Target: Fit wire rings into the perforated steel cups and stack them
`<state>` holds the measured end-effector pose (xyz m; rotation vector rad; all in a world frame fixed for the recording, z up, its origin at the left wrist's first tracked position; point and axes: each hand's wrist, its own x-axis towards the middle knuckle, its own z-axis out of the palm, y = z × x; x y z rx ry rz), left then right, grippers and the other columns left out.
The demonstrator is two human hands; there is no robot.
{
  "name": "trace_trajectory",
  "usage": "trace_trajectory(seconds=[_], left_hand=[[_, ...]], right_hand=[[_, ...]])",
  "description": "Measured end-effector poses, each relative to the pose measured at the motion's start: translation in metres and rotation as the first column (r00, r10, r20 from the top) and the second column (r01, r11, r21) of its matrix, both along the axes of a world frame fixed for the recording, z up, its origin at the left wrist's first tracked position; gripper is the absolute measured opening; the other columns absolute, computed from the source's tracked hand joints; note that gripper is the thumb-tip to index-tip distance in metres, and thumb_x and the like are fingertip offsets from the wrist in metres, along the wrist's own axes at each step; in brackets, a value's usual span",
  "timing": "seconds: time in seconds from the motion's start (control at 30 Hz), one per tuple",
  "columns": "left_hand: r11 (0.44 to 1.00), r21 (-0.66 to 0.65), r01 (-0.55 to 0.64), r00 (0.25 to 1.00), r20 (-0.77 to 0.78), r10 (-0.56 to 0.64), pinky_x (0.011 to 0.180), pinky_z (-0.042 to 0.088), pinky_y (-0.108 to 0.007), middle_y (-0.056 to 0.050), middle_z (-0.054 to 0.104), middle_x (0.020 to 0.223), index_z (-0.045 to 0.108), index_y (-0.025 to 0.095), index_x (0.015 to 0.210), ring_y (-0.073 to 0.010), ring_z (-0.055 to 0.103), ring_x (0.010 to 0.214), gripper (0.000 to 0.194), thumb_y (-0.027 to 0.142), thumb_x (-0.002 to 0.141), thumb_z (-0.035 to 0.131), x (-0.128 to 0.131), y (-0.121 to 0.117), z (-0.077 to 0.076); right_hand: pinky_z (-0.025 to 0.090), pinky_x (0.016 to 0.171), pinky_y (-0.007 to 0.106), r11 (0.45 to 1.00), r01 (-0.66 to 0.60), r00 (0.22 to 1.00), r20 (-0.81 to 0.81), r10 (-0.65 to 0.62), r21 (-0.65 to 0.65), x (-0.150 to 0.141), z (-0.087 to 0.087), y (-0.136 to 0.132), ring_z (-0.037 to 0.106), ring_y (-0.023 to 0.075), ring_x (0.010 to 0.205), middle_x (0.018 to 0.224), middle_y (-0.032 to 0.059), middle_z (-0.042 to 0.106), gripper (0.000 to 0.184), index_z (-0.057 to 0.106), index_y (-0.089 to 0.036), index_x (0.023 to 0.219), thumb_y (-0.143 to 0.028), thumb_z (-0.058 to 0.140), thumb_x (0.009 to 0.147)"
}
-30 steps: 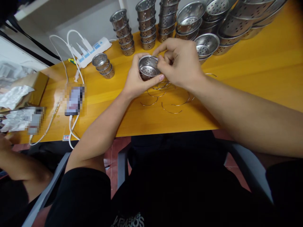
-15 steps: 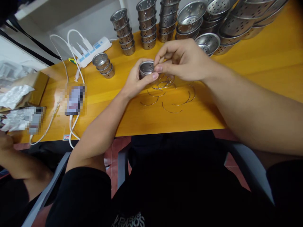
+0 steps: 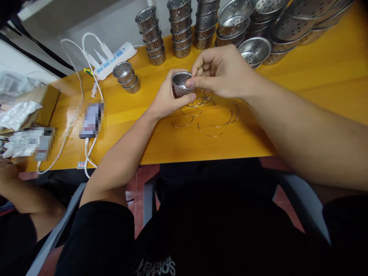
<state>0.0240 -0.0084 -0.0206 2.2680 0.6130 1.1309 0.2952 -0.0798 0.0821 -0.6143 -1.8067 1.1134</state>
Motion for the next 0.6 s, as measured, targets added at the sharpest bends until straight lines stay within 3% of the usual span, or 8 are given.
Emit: trace_trajectory(seconds=[0.23,0.37,0.47,0.6], left_hand=[[1.0,0.011,0.011,1.0,-0.013,-0.011,0.123,0.069,-0.058,-0.009,0.073,0.143,0.061,0.032,0.163,-0.0351,0.081,0.13,0.103,0.109,0.099,0.088,-0.001,0.0,-0.001],[1.0,0.02,0.0,1.0,-0.006,0.0,0.13,0.066,-0.057,-0.01,0.071,0.152,0.056,0.033,0.168,-0.0353,0.08,0.138,0.106,0.11,0.102,0.084,-0.005,0.011,-0.009],[1.0,0.015,-0.018,1.0,0.007,0.018,0.134,0.065,-0.056,-0.011,0.069,0.159,0.048,0.036,0.175,-0.0354,0.079,0.146,0.111,0.111,0.102,0.085,-0.011,0.024,-0.018],[0.998,0.01,-0.059,0.998,0.008,0.059,0.138,0.064,-0.06,-0.015,0.066,0.166,0.043,0.037,0.182,-0.0384,0.077,0.154,0.116,0.109,0.102,0.087,-0.016,0.032,-0.023]], right_hand=[[0.062,0.08,0.039,1.0,-0.014,0.999,0.033,0.014,-0.014,0.0,0.001,-0.003,0.069,0.0205,0.081,0.094,0.0018,0.086,0.062,0.088,-0.03,0.097,-0.077,0.128,0.089],[0.064,0.082,0.043,0.99,0.113,0.989,0.08,-0.12,0.087,-0.003,-0.001,-0.007,0.073,0.0247,0.087,0.107,0.0046,0.089,0.059,0.09,-0.031,0.107,-0.084,0.114,0.103],[0.063,0.078,0.044,0.956,0.219,0.963,0.113,-0.244,0.196,-0.005,-0.006,-0.008,0.074,0.0262,0.089,0.127,0.0066,0.091,0.045,0.089,-0.034,0.127,-0.074,0.105,0.117],[0.066,0.086,0.045,0.935,0.221,0.951,0.151,-0.269,0.279,-0.004,-0.014,-0.005,0.076,0.0279,0.098,0.143,0.0079,0.085,0.034,0.089,-0.035,0.132,-0.059,0.107,0.115]])
